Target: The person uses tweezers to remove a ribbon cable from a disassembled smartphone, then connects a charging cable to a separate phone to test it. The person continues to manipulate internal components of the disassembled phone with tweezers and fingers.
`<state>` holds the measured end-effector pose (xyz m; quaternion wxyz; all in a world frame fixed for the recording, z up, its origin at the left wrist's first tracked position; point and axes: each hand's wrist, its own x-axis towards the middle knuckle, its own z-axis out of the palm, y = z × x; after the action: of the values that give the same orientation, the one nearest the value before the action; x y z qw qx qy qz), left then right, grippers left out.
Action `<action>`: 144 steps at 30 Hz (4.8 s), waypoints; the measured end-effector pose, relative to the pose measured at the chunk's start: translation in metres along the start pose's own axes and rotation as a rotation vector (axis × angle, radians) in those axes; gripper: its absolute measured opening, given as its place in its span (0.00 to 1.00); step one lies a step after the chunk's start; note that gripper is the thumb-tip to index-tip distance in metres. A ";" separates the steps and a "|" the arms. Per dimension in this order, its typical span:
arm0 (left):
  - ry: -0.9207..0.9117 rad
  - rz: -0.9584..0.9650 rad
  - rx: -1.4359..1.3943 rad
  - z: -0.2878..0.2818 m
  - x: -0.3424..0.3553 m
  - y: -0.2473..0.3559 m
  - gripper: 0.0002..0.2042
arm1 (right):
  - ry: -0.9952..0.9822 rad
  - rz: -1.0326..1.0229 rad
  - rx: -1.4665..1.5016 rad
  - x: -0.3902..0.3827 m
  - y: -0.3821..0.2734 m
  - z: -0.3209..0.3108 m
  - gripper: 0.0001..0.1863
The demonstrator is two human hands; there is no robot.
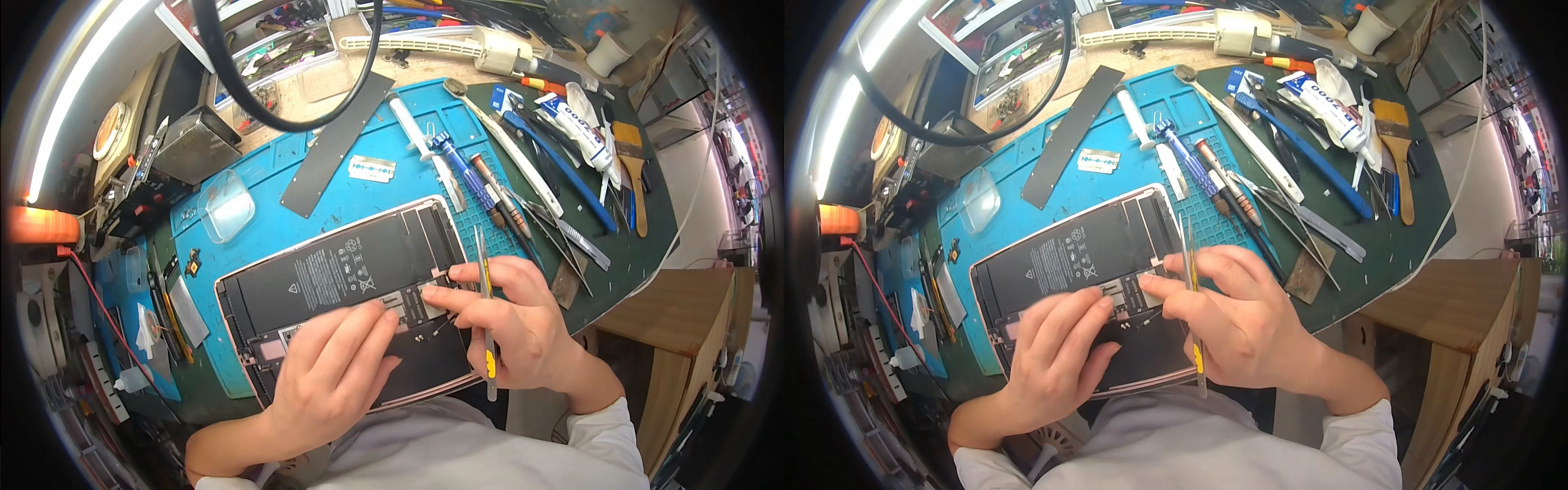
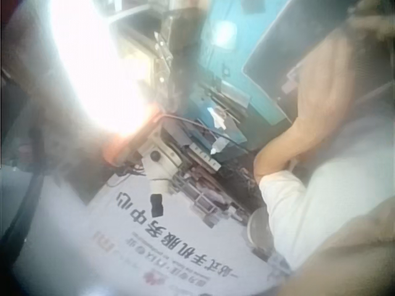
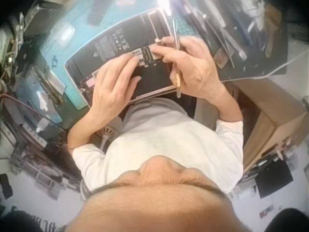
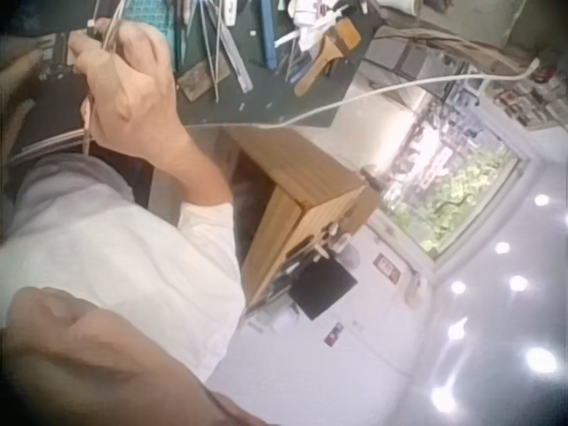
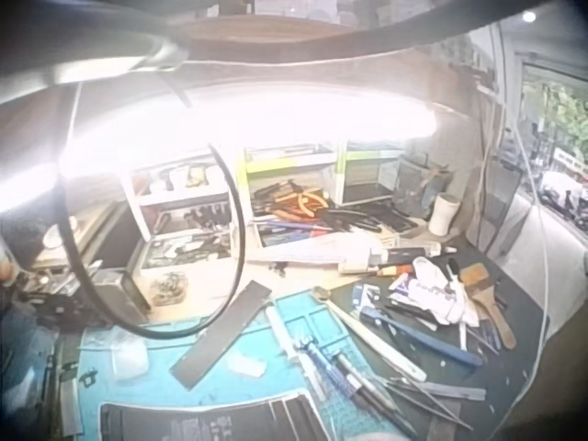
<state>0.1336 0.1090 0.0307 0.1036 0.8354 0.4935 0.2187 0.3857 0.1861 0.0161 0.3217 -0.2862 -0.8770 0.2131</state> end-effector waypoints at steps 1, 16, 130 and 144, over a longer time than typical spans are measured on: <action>-0.008 -0.004 0.019 -0.002 0.003 0.000 0.29 | -0.007 0.000 -0.003 0.002 0.000 -0.001 0.28; -0.040 -0.001 0.082 -0.003 0.002 0.001 0.28 | -0.030 -0.067 -0.084 0.001 0.000 0.000 0.18; -0.123 -0.084 0.329 -0.013 -0.019 0.005 0.37 | -0.006 -0.124 -0.053 0.001 0.006 0.003 0.31; -0.082 -0.051 0.249 -0.009 -0.019 -0.001 0.35 | -0.003 -0.123 -0.078 0.002 0.007 0.005 0.30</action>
<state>0.1210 0.0929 0.0331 0.0248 0.8371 0.5334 0.1189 0.3837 0.1915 0.0100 0.3212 -0.2438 -0.9012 0.1590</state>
